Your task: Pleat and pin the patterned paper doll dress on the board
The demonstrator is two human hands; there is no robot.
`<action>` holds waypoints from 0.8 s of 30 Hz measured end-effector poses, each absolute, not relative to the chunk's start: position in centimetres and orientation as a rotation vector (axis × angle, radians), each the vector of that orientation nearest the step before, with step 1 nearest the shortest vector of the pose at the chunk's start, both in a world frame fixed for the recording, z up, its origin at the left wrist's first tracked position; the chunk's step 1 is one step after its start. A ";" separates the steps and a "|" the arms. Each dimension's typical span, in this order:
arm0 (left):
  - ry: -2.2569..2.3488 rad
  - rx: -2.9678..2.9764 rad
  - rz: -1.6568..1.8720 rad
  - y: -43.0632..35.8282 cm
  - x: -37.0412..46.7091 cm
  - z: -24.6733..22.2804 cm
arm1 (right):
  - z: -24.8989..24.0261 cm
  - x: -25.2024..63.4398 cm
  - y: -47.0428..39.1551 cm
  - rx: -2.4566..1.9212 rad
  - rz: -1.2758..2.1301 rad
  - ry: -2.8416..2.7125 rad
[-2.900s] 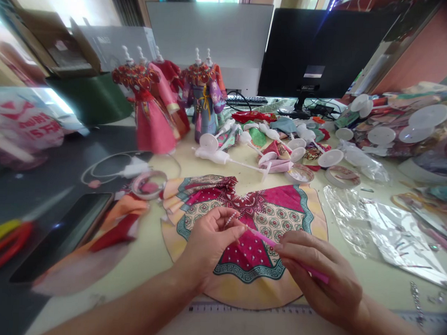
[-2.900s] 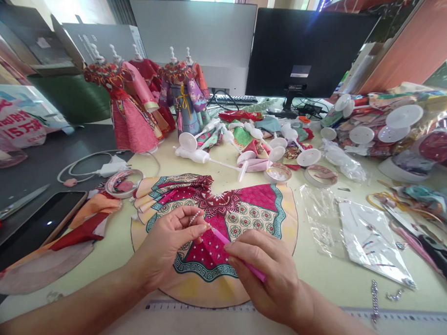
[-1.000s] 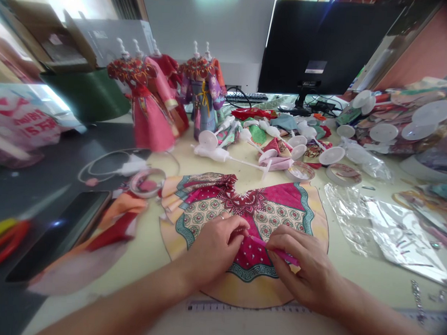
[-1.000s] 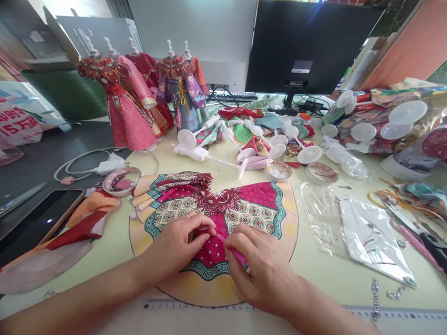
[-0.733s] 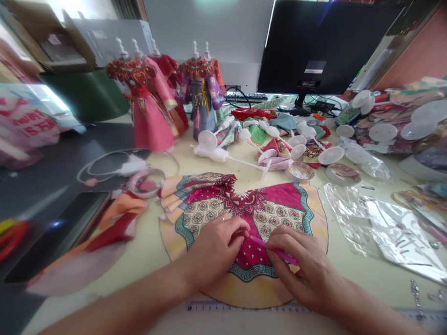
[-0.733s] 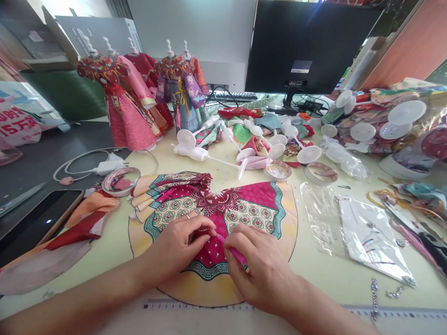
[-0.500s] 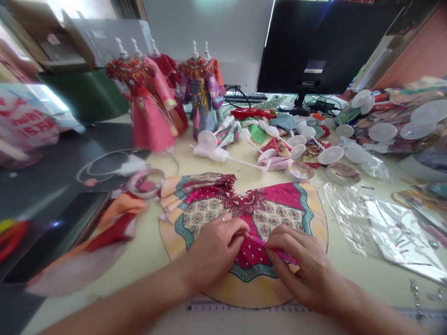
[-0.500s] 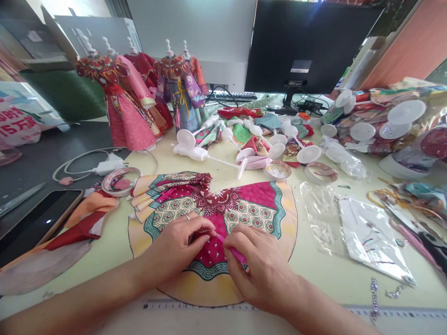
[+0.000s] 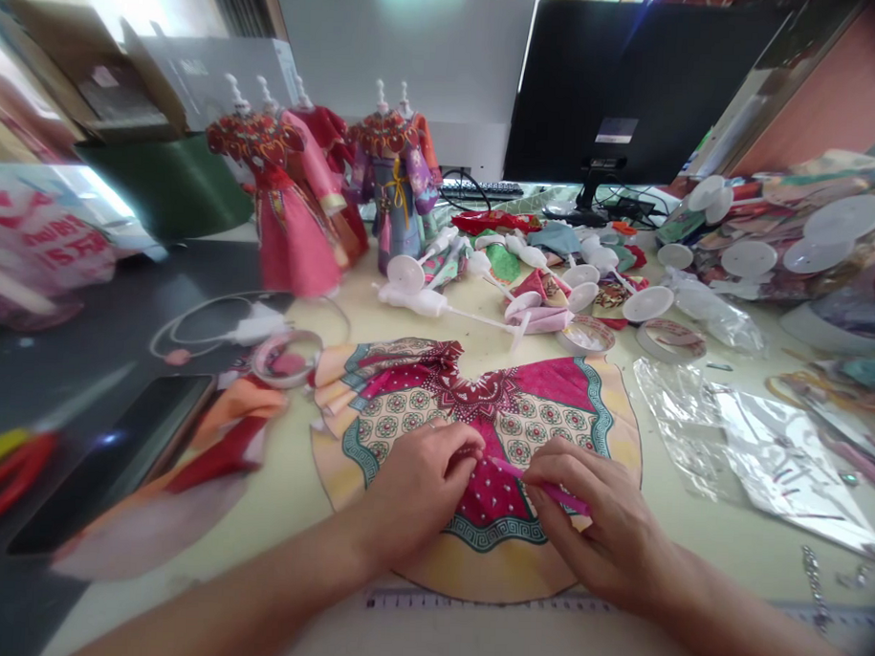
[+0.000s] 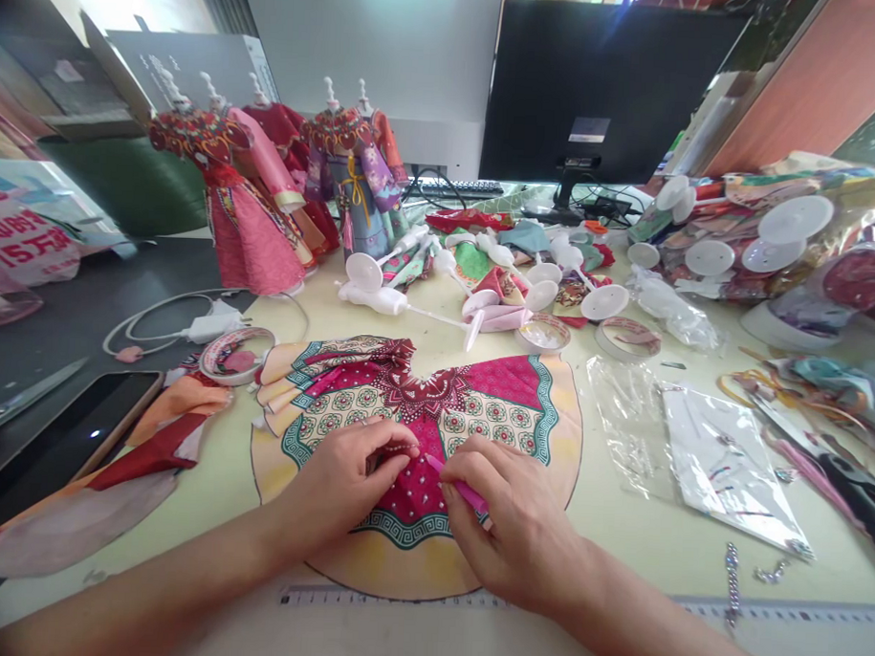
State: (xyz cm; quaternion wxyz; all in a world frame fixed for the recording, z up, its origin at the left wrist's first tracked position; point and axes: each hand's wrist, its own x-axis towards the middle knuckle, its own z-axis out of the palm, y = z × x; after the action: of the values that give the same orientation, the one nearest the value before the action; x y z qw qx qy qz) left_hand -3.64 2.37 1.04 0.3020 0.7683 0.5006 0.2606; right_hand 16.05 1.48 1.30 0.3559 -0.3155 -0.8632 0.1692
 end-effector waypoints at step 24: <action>0.915 1.004 0.662 1.1 -2.8 2.5 | 0.6 16.0 1.7 -0.858 0.212 -2.249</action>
State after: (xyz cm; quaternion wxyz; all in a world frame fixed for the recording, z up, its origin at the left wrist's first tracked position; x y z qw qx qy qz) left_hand -2.82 1.14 2.48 0.7279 0.4556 0.4151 0.3005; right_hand 16.00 1.70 0.58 0.3548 -0.3319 -0.8702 0.0819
